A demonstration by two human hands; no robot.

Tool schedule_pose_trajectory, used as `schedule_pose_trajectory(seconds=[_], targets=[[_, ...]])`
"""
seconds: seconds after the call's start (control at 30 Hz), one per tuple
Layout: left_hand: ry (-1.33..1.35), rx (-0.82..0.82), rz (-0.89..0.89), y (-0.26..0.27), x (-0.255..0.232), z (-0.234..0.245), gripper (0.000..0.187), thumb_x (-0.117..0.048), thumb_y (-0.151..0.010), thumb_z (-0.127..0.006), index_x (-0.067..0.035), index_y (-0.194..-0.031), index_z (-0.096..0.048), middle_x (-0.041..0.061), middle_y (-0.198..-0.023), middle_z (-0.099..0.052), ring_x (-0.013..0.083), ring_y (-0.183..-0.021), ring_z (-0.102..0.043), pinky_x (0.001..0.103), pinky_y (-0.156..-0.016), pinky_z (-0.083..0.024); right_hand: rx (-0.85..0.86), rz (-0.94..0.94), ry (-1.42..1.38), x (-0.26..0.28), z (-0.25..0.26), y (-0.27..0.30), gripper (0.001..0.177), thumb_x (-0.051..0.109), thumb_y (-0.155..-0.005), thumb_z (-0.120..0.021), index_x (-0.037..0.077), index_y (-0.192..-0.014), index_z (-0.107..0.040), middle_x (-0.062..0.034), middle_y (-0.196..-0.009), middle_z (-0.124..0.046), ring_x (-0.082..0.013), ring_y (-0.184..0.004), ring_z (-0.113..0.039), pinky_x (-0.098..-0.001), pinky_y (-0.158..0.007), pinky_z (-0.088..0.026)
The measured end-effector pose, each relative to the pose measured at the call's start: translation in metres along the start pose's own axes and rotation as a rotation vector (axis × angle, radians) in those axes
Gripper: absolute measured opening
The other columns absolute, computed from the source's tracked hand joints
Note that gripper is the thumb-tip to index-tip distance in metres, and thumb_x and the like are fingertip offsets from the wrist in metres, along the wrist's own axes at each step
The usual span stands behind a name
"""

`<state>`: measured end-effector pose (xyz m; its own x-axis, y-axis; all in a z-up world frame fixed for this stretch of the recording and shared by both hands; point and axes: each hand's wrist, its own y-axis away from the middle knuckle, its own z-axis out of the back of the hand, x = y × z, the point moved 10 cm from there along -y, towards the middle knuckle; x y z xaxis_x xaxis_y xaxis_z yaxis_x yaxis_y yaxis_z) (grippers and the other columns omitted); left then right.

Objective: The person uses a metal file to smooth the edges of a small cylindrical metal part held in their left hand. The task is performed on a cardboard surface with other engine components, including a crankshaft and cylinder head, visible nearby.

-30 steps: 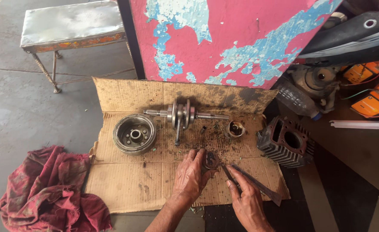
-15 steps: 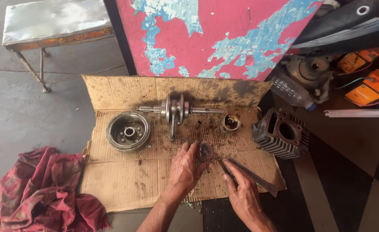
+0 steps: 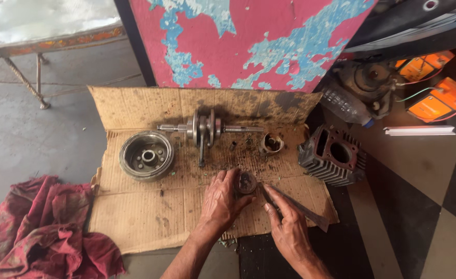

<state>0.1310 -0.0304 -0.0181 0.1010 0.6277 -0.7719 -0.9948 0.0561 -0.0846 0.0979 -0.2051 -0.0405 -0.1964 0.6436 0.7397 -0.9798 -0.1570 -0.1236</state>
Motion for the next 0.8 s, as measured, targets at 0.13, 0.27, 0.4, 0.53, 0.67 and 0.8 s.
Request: schedule_pose_trajectory(seconds=[0.13,0.27,0.4,0.53,0.67,0.8], targets=[[-0.002,-0.039,-0.03,0.0,0.003,0.001,0.069,-0.025,-0.075,-0.087,-0.004,-0.133,-0.057,0.017,-0.12,-0.062,0.0377,-0.113,-0.059,0.047,-0.094,-0.048,0.032,-0.026,0.013,0.0,0.0,-0.001,0.044,0.012,-0.098,-0.058,0.004,-0.141,-0.057,-0.0183,-0.141,-0.063,-0.0324,-0.132,-0.061,-0.0399,-0.107,-0.055],[0.005,-0.087,0.0,0.0,0.008,0.007,0.07,-0.023,-0.076,-0.085,-0.001,-0.135,-0.054,0.019,-0.12,-0.062,0.039,-0.114,-0.058,0.048,-0.095,-0.047,0.113,-0.117,0.052,-0.001,0.003,-0.006,0.045,0.014,-0.099,-0.059,0.007,-0.144,-0.059,-0.0157,-0.141,-0.064,-0.0317,-0.132,-0.06,-0.04,-0.107,-0.053],[-0.025,-0.044,0.096,-0.003,0.025,-0.001,0.079,-0.034,-0.079,-0.087,-0.004,-0.142,-0.05,0.023,-0.134,-0.058,0.0423,-0.133,-0.047,0.051,-0.108,-0.039,0.208,-0.222,0.066,0.004,0.003,-0.018,0.05,0.014,-0.096,-0.06,0.011,-0.147,-0.057,-0.0159,-0.147,-0.062,-0.0334,-0.131,-0.058,-0.0441,-0.106,-0.05],[0.027,-0.029,0.123,0.0,0.038,-0.007,0.081,-0.038,-0.081,-0.084,-0.008,-0.147,-0.048,0.024,-0.147,-0.052,0.0413,-0.146,-0.037,0.051,-0.117,-0.032,0.288,-0.332,0.195,-0.008,-0.012,-0.018,0.043,0.018,-0.104,-0.054,0.012,-0.146,-0.054,-0.0179,-0.123,-0.074,-0.0337,-0.102,-0.077,-0.0399,-0.089,-0.065],[-0.008,-0.001,0.173,-0.001,0.04,-0.012,0.084,-0.037,-0.08,-0.085,-0.01,-0.15,-0.048,0.023,-0.146,-0.052,0.0401,-0.145,-0.038,0.051,-0.116,-0.033,0.1,0.097,0.246,0.026,-0.009,-0.033,0.033,0.014,-0.098,-0.061,0.002,-0.128,-0.068,-0.0204,-0.106,-0.074,-0.0291,-0.086,-0.074,-0.0375,-0.074,-0.062],[-0.01,-0.004,0.177,0.001,0.039,-0.01,0.079,-0.033,-0.078,-0.083,-0.011,-0.147,-0.05,0.019,-0.142,-0.057,0.0362,-0.138,-0.048,0.049,-0.116,-0.038,0.222,-0.192,0.395,0.016,-0.013,-0.03,0.04,0.015,-0.098,-0.06,0.011,-0.137,-0.067,-0.0136,-0.092,-0.071,-0.0239,-0.07,-0.072,-0.0386,-0.06,-0.059]])
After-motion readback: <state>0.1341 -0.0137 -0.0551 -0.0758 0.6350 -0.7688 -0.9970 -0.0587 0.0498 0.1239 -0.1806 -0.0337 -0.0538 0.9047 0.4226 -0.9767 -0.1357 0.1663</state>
